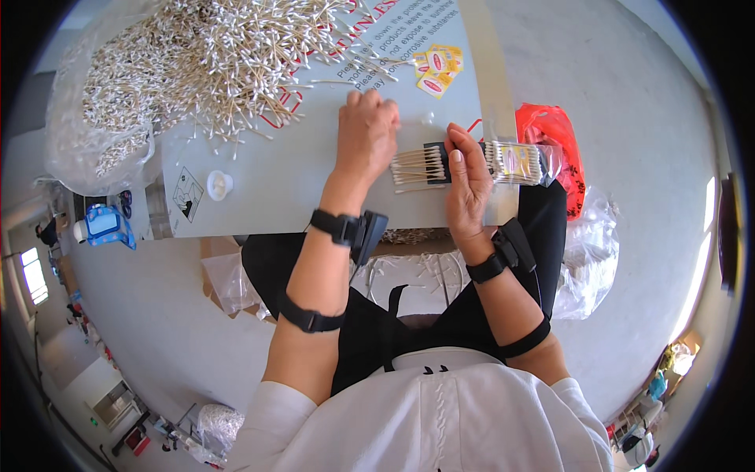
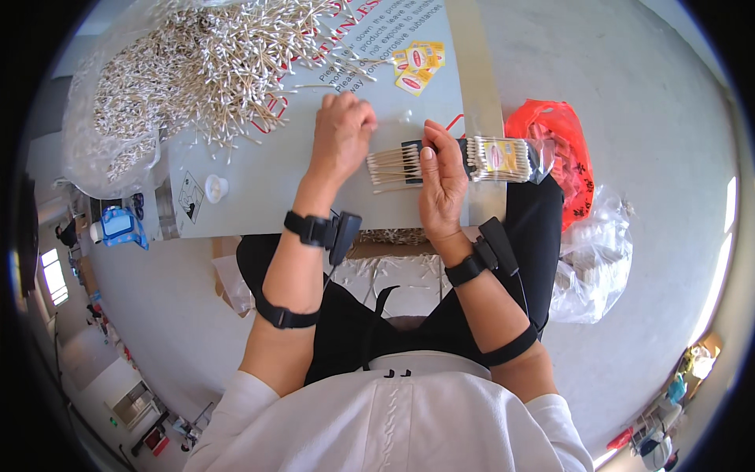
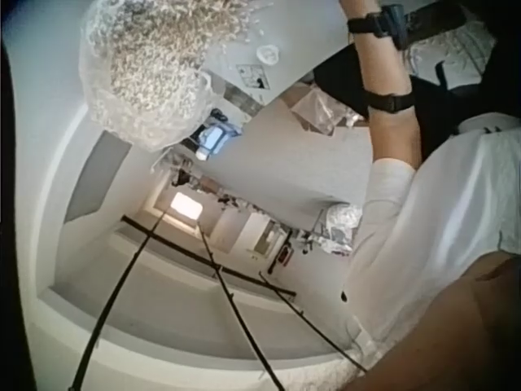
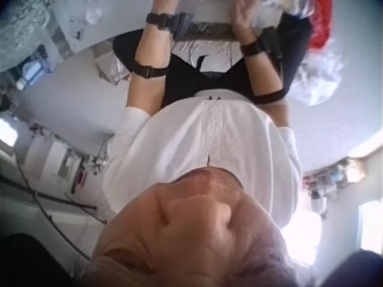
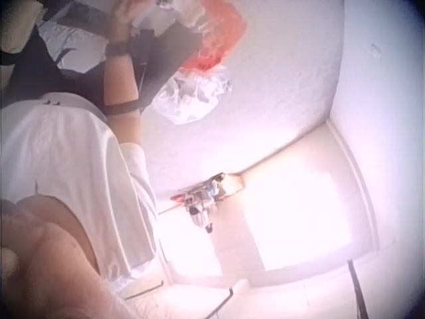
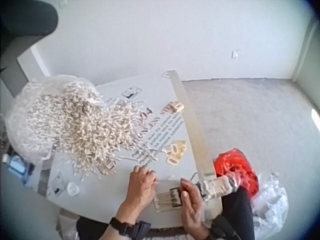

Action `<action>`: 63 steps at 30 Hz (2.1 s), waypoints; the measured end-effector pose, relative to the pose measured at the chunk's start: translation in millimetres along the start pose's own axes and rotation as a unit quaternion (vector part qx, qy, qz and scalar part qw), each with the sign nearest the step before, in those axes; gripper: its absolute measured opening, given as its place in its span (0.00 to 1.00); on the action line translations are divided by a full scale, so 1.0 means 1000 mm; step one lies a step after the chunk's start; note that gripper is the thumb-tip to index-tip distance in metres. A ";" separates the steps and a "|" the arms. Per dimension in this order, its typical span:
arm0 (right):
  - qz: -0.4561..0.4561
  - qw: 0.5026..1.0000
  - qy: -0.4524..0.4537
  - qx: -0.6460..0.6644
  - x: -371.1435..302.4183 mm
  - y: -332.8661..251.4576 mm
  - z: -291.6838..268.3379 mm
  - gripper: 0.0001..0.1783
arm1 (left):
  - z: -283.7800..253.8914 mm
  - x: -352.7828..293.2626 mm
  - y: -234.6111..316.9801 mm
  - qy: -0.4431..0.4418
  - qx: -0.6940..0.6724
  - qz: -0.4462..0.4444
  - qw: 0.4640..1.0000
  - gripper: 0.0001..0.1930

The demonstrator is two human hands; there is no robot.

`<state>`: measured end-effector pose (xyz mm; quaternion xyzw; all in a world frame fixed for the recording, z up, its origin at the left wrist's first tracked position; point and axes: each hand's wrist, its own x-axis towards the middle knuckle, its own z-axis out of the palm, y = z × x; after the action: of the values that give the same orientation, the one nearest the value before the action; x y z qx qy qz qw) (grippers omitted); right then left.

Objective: Packaging cotton swabs into small plastic containers and sealing them.

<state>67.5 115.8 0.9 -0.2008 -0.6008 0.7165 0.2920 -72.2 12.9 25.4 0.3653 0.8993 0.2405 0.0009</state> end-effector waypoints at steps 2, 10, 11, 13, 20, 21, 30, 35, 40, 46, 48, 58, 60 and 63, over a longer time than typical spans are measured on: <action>-0.003 1.000 0.000 -0.017 0.001 -0.002 -0.001 0.17 | -0.002 -0.018 0.007 -0.007 -0.015 0.002 1.000 0.05; -0.059 0.987 -0.011 -0.146 0.007 -0.005 -0.010 0.13 | -0.013 0.007 -0.021 0.086 0.008 -0.009 0.996 0.07; -0.059 0.988 -0.012 -0.145 0.008 -0.006 -0.009 0.13 | -0.017 0.018 -0.033 0.108 0.073 -0.014 0.991 0.06; -0.067 0.985 -0.021 -0.158 0.008 -0.008 -0.008 0.13 | -0.023 0.036 -0.055 0.116 0.116 -0.015 0.986 0.06; -0.061 0.985 -0.025 -0.161 0.009 -0.011 -0.008 0.12 | -0.033 0.058 -0.067 0.027 0.075 0.088 0.993 0.05; -0.063 0.984 -0.026 -0.164 0.009 -0.011 -0.008 0.12 | -0.031 0.058 -0.061 -0.001 0.029 0.119 0.992 0.05; -0.040 0.989 -0.034 -0.139 0.007 -0.010 -0.010 0.13 | -0.019 0.079 -0.036 0.058 0.053 0.083 0.993 0.11; -0.046 0.989 -0.036 -0.137 0.006 -0.010 -0.005 0.13 | -0.014 0.100 -0.053 -0.047 0.079 0.106 0.990 0.07; -0.067 0.983 -0.037 -0.167 0.009 -0.012 -0.010 0.13 | -0.023 0.087 -0.037 -0.063 0.051 0.124 0.989 0.06; -0.079 0.982 -0.027 -0.170 0.009 -0.006 -0.009 0.12 | -0.020 0.040 -0.017 -0.076 -0.051 0.074 0.993 0.07; -0.078 0.984 -0.027 -0.160 0.008 -0.008 -0.005 0.12 | -0.012 0.026 -0.023 -0.011 -0.069 0.050 0.996 0.09; -0.076 0.986 -0.017 -0.148 0.010 -0.007 -0.007 0.12 | -0.014 -0.024 -0.007 0.096 -0.119 -0.061 0.986 0.12; -0.086 0.983 -0.017 -0.161 0.010 -0.006 -0.009 0.12 | -0.015 -0.021 0.002 0.095 -0.102 -0.046 0.989 0.11; -0.094 0.982 -0.019 -0.164 0.011 -0.006 -0.007 0.11 | -0.017 -0.017 -0.002 0.052 -0.055 -0.004 0.997 0.11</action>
<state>65.3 128.9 5.5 -0.1750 -0.7316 0.5814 0.3100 -63.7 -6.6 36.7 0.3479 0.8850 0.3085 -0.0250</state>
